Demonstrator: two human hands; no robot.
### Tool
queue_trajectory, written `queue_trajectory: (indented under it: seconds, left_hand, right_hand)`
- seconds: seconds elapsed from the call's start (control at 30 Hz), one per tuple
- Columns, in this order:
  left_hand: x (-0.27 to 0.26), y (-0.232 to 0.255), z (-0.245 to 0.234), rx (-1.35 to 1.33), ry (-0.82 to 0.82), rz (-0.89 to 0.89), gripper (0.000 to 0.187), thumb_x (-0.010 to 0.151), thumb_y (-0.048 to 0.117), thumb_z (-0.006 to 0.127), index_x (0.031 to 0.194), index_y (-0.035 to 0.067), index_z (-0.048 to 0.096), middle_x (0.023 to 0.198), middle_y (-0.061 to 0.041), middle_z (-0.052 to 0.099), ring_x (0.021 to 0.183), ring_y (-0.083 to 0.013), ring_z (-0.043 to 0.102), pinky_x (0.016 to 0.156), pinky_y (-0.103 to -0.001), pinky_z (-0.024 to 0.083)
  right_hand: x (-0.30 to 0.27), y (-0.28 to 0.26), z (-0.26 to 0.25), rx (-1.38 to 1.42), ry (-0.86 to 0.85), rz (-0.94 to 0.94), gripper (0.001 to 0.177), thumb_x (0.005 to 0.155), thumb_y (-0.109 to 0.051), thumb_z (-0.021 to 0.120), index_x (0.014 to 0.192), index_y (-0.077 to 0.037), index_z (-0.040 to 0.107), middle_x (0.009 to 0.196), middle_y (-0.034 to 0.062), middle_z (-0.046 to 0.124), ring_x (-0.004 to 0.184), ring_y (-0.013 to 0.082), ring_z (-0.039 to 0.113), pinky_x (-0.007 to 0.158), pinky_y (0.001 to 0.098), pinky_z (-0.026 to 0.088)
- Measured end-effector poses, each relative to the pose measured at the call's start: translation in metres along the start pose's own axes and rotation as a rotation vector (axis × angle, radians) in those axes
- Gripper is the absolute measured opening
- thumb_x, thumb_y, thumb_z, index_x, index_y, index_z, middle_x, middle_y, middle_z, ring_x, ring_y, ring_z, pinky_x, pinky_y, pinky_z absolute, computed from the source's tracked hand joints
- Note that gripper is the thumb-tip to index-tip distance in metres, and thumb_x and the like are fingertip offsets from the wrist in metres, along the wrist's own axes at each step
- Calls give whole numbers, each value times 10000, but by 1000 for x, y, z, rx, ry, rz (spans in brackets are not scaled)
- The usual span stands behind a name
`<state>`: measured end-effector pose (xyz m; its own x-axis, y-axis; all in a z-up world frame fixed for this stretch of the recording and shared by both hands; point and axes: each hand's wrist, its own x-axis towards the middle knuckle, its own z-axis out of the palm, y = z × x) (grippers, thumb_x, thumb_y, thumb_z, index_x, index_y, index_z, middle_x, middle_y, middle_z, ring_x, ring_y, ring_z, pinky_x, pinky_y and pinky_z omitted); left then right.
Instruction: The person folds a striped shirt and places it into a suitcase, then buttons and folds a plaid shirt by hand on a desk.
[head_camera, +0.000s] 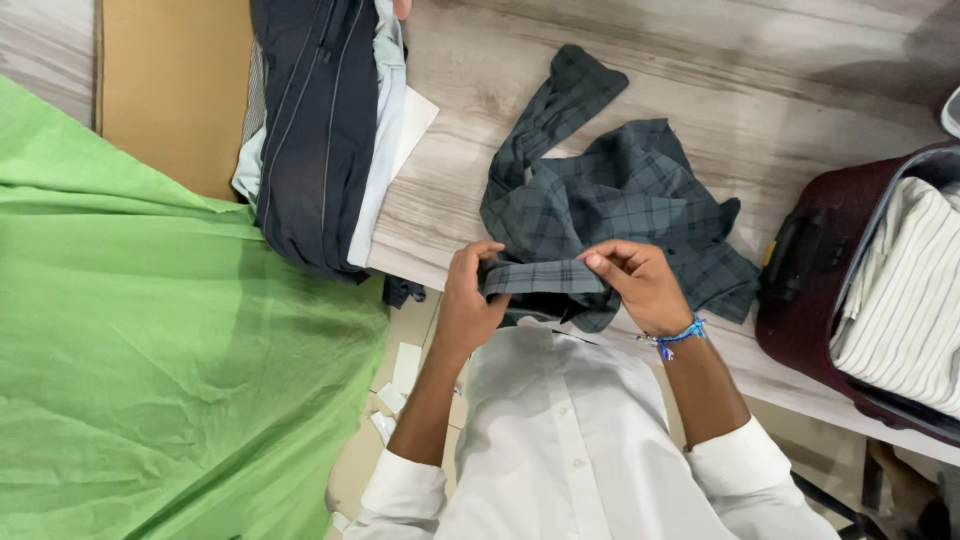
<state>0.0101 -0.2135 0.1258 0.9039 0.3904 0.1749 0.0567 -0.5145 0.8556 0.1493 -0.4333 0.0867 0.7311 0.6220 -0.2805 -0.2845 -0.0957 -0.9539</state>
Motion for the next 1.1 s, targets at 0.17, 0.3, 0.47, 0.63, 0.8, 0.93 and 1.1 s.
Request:
queue_trajectory:
  seconds: [0.17,0.3,0.47,0.63,0.8,0.93,1.1]
  left_hand:
    - [4,-4,1,-8,212,18,248,801,-96,725,977,32,607,1010,-112,620,870,-215,615,770,-346,528]
    - [7,-3,0,-136,224,47,215,782,-108,704,927,9,596,904,-88,625,708,-155,608,644,-284,521]
    - [8,-10,-5,-175,180,46,234,755,-111,715,911,29,610,878,-67,625,706,-125,601,631,-262,524]
    - [6,-37,-9,-340,309,-96,250,792,-129,697,963,31,609,945,-80,597,771,-119,564,666,-253,483]
    - [19,-23,-29,0,194,-21,532,677,-96,724,1182,25,605,1159,-138,539,974,-224,559,831,-335,475]
    - [29,-5,-24,290,21,316,603,611,-16,779,1192,21,622,1168,-163,572,1105,-356,552,965,-479,437]
    - [34,-26,-20,-3,-51,127,388,720,-113,718,1059,51,622,1074,-76,644,930,-207,677,812,-317,582]
  right_hand:
    - [-4,-34,22,-246,228,-393,348,908,-230,765,1184,-35,682,1042,78,679,960,144,642,832,266,521]
    - [-4,-44,41,-853,306,-684,523,680,-166,906,1129,-34,671,965,144,607,891,297,617,780,379,508]
    - [12,-25,35,-795,272,-374,467,678,-42,859,1118,-50,703,904,95,628,808,258,635,724,348,533]
    - [14,-14,15,-768,63,139,428,716,-172,958,1052,-43,727,844,84,735,734,182,705,700,293,559]
    - [10,-1,16,-186,-27,106,255,750,3,844,987,-19,754,895,28,771,807,78,704,738,248,586]
    - [10,1,22,-204,-75,131,295,671,27,886,893,-17,697,761,-27,684,707,47,634,640,230,555]
    - [13,29,-13,-6,-172,115,220,834,-117,876,829,-3,688,718,-49,556,659,36,462,559,228,379]
